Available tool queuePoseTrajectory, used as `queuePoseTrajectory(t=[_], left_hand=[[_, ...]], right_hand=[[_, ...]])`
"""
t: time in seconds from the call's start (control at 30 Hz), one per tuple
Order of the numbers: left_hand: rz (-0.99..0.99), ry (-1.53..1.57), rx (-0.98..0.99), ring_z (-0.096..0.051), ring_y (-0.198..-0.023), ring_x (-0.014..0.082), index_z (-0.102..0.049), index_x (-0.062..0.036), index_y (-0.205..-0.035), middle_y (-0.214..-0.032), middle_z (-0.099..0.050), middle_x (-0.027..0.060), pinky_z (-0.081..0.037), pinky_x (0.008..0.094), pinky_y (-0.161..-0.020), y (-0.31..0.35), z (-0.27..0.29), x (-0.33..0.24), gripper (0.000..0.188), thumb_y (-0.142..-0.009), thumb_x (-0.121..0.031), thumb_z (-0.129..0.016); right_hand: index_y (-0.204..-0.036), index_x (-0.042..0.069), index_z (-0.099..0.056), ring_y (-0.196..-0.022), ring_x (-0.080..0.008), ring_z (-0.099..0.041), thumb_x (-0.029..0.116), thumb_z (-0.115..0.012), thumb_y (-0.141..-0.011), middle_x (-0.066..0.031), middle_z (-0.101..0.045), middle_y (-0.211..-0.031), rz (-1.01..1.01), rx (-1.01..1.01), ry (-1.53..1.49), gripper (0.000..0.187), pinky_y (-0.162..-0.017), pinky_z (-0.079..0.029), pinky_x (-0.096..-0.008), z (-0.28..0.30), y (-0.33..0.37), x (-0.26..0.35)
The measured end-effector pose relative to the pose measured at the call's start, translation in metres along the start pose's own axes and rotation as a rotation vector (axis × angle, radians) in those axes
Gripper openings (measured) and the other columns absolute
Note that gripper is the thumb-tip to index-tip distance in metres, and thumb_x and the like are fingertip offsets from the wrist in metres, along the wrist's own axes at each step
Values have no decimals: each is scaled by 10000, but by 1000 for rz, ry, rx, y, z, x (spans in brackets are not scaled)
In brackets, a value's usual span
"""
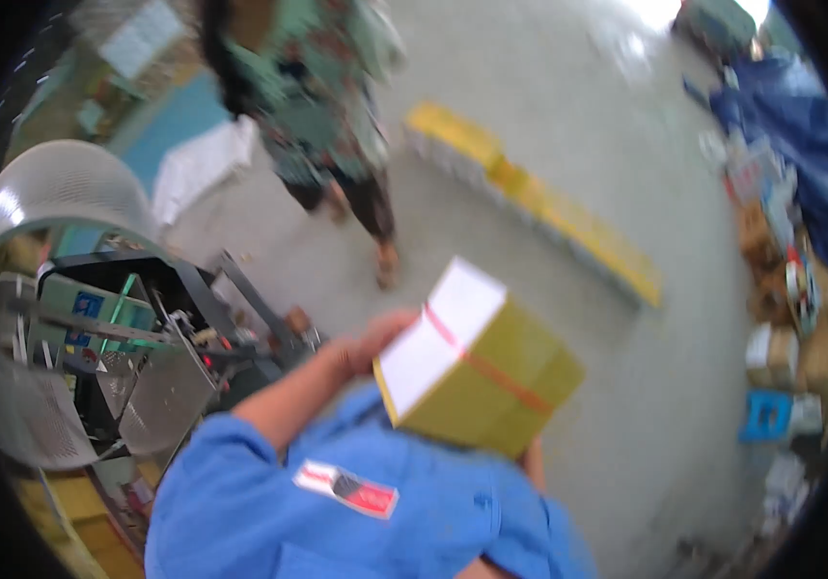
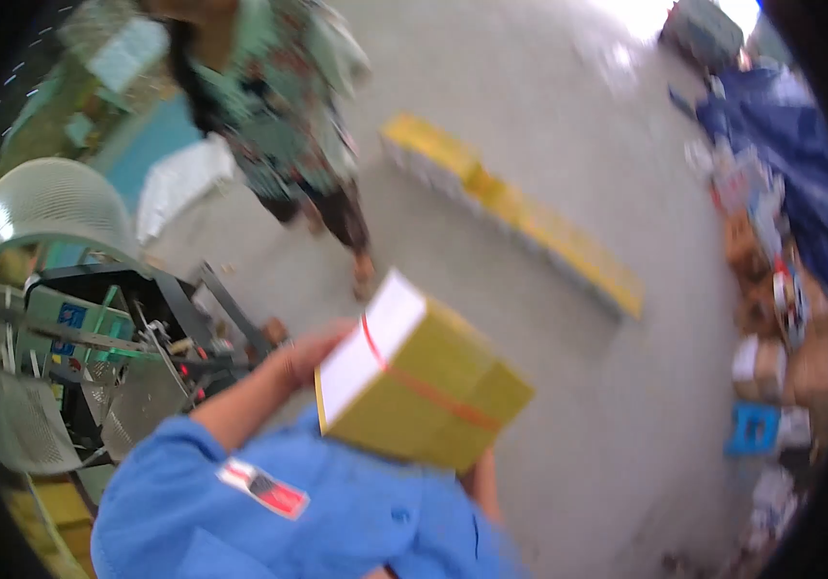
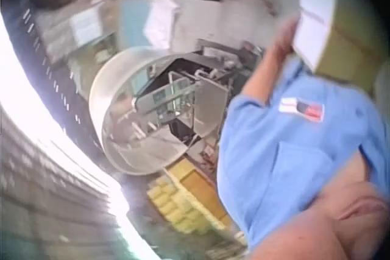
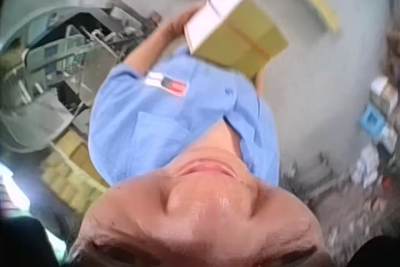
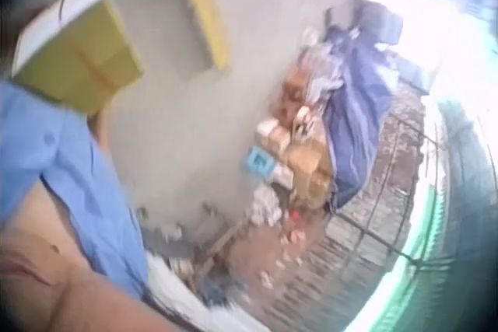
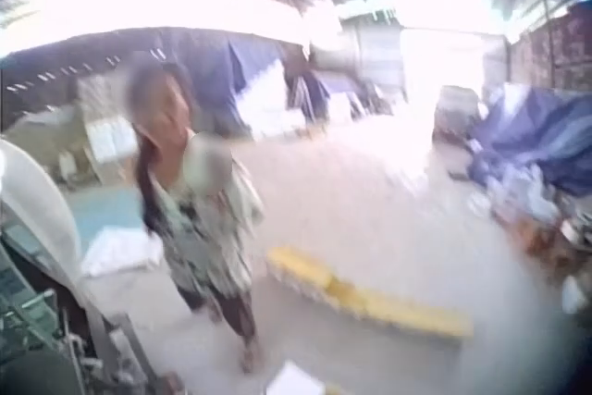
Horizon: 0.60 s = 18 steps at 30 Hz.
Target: Weigh stacks of paper, adjust count to reach target weight, add labels, and use a strapping machine to secure them.
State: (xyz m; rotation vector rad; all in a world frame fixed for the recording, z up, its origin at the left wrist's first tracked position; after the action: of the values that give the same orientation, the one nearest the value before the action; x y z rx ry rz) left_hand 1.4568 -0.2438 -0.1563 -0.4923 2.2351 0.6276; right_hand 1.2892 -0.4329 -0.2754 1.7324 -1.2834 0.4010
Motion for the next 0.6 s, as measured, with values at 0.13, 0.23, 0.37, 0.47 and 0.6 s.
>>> queuePoseTrajectory(t=[0.13, 0.23, 0.37, 0.47, 0.6], left_hand=[[200, 255, -105, -613, -1140, 209, -491, -11, -1357, -1298, -595, 138, -483, 353, -998, -92, -1, -25, 543, -1012, -425, -432], [231, 236, -185, -647, -1085, 212, -492, -4, -1349, -1265, -617, 146, -515, 331, -957, -170, 38, -44, 556, -1013, -442, -425], [199, 335, -227, -643, -1084, 201, -493, -25, -1351, -1258, -623, 127, -527, 322, -929, -226, 93, -49, 523, -1013, -419, -433], [123, 270, -363, -621, -1124, 196, -480, -30, -1363, -1307, -591, 127, -516, 326, -939, -249, 133, -64, 497, -1011, -377, -441], [40, 360, -422, -585, -1176, 194, -457, -32, -1381, -1327, -575, 113, -476, 330, -991, -277, 168, -93, 521, -999, -386, -458]], right_hand=[[-1248, 29, -547, -998, -164, -581, 233, -541, -966, -77, -607, -1134, -8, -241, -49, 347, -820, -508, -295, 41, -19, 60], [-1241, 29, -550, -993, -163, -582, 231, -540, -966, -76, -608, -1129, 31, -311, -61, 341, -815, -509, -294, 32, -158, 147], [-1232, 28, -555, -985, -161, -584, 227, -539, -967, -75, -610, -1123, 51, -340, -42, 332, -809, -511, -292, 65, -220, 182], [-1225, 27, -558, -980, -160, -586, 225, -538, -967, -74, -611, -1118, 72, -363, -39, 326, -804, -512, -291, 77, -285, 223], [-1163, 18, -578, -941, -154, -610, 219, -523, -972, -77, -621, -1105, -14, -170, 127, 283, -778, -528, -293, 63, -380, 269]])
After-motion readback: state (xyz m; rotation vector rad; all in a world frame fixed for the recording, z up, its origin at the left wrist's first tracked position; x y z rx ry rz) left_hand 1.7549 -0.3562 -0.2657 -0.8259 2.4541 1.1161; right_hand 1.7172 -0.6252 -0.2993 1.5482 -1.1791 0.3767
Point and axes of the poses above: each hand's wrist, its own y-axis away from the middle knuckle, its own z-axis out of the back of the hand, x = y × z, the point moved 10 cm from there along -y, towards the middle knuckle
